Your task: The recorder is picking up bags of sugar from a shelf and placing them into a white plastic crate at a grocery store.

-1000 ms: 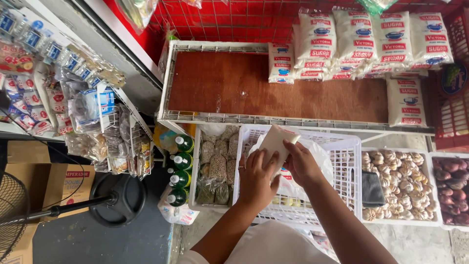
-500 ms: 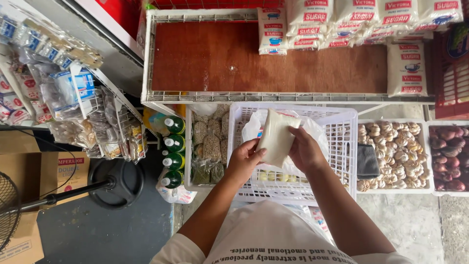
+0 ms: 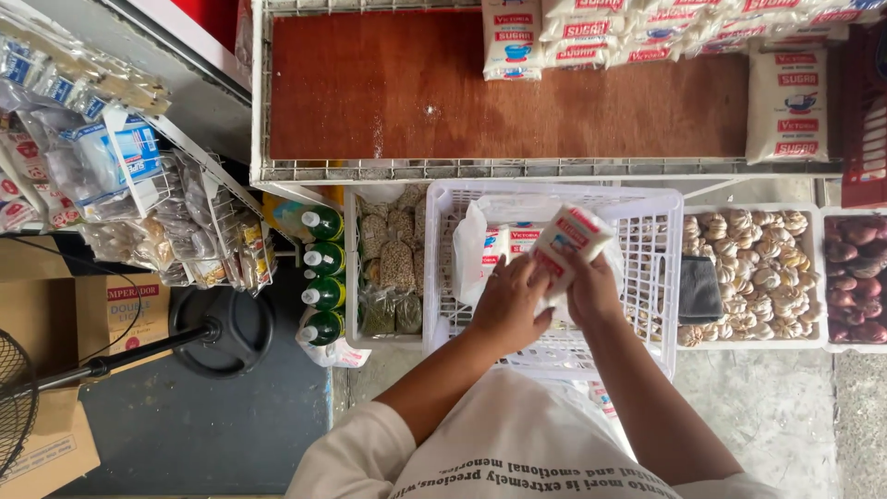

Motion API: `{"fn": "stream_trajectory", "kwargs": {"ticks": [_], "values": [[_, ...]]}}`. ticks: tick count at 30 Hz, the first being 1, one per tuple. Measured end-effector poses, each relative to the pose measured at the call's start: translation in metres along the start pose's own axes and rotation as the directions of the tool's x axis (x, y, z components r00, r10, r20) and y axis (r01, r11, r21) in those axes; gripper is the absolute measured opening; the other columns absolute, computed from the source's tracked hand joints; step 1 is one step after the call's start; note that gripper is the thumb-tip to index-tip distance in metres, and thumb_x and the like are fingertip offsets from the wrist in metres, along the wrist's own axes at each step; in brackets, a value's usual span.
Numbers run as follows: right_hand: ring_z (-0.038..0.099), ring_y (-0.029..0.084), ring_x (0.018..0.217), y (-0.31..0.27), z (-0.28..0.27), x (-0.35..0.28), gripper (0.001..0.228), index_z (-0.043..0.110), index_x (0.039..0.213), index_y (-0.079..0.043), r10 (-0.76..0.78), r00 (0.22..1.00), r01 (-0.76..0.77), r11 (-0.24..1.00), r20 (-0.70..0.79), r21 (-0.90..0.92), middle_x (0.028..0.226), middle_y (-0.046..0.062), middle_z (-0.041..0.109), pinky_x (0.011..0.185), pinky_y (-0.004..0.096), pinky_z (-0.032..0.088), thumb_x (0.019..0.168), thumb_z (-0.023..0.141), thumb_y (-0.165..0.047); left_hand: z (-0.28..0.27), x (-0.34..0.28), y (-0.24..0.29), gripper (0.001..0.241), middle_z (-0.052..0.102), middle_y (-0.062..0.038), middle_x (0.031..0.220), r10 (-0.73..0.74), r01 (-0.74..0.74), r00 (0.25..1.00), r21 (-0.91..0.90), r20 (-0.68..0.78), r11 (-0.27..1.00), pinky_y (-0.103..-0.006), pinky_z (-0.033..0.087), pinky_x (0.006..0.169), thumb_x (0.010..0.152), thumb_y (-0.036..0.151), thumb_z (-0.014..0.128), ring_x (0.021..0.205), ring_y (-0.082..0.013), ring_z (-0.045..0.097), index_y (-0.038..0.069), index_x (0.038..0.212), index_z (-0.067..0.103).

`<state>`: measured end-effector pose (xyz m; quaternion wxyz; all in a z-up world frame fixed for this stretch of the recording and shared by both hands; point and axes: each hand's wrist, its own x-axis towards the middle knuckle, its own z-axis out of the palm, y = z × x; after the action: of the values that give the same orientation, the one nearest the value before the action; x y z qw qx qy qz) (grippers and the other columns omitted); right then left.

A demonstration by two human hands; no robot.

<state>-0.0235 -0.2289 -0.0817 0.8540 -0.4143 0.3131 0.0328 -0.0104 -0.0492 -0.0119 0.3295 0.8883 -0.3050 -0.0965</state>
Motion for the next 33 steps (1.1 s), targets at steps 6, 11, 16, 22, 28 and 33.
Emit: {"fn": "stream_trajectory", "kwargs": {"ticks": [6,11,16,22,28,33], "values": [[0.065,0.03,0.122,-0.008,-0.016,0.022,0.041,0.058,0.131,0.0,-0.162,0.982,0.163,0.987,0.094,0.004,0.128,0.016,0.066,0.11,0.049,0.051,0.09,0.063,0.001,0.073,-0.003,-0.063,0.047,0.067,-0.018,0.118,-0.074,0.035,0.995,0.442,0.072,0.897,-0.0602,0.035,0.108,0.082,0.019,0.068,0.125,-0.0372,0.056,0.006,0.127,0.066],[0.068,0.031,0.117,0.014,-0.028,0.05,0.04,0.061,0.128,0.0,0.113,0.983,-0.092,0.985,0.143,-0.149,0.123,0.016,0.069,0.107,0.048,0.052,0.088,0.064,0.0,0.058,-0.012,-0.064,0.021,0.072,-0.015,0.11,-0.264,0.004,0.859,0.51,0.438,0.86,-0.055,0.036,0.11,0.093,0.012,0.062,0.116,-0.0344,0.062,0.006,0.103,0.08],[0.073,0.029,0.107,0.063,-0.052,0.081,0.039,0.061,0.126,0.002,0.239,0.961,-0.21,0.958,0.14,-0.193,0.118,0.016,0.072,0.095,0.046,0.06,0.088,0.066,-0.003,0.027,-0.012,-0.036,0.019,0.07,-0.016,0.104,-0.249,-0.012,0.883,0.549,0.398,0.836,-0.0675,0.019,0.119,0.086,0.011,0.066,0.107,-0.0402,0.063,0.005,0.096,0.081],[0.071,0.027,0.101,0.057,-0.039,0.089,0.026,0.058,0.12,0.002,0.233,0.972,-0.204,0.796,-0.022,-0.57,0.114,0.017,0.071,0.087,0.043,0.062,0.096,0.065,-0.004,0.018,-0.014,-0.028,0.019,0.069,-0.018,0.104,-0.265,-0.003,0.874,0.55,0.408,0.835,-0.0695,0.013,0.119,0.085,0.012,0.066,0.116,-0.0449,0.058,0.005,0.096,0.08],[0.07,0.039,0.105,0.047,-0.049,0.091,0.049,0.059,0.117,0.003,0.041,0.995,0.082,0.102,0.086,-0.991,0.107,0.023,0.073,0.089,0.048,0.056,0.091,0.08,-0.033,0.009,-0.007,-0.022,0.017,0.069,-0.017,0.107,-0.268,0.044,0.894,0.524,0.36,0.851,-0.071,0.011,0.118,0.085,0.012,0.066,0.12,-0.0434,0.055,0.008,0.094,0.081],[0.071,0.042,0.1,0.011,-0.007,0.061,0.069,0.054,0.124,0.002,-0.044,0.998,0.043,-0.169,0.051,-0.985,0.105,0.024,0.073,0.086,0.05,0.056,0.084,0.077,-0.048,0.0,0.003,-0.013,0.015,0.068,-0.016,0.105,-0.189,0.086,0.944,0.352,0.27,0.932,-0.0722,0.02,0.114,0.083,0.011,0.069,0.112,-0.0374,0.059,0.009,0.094,0.078]]}}
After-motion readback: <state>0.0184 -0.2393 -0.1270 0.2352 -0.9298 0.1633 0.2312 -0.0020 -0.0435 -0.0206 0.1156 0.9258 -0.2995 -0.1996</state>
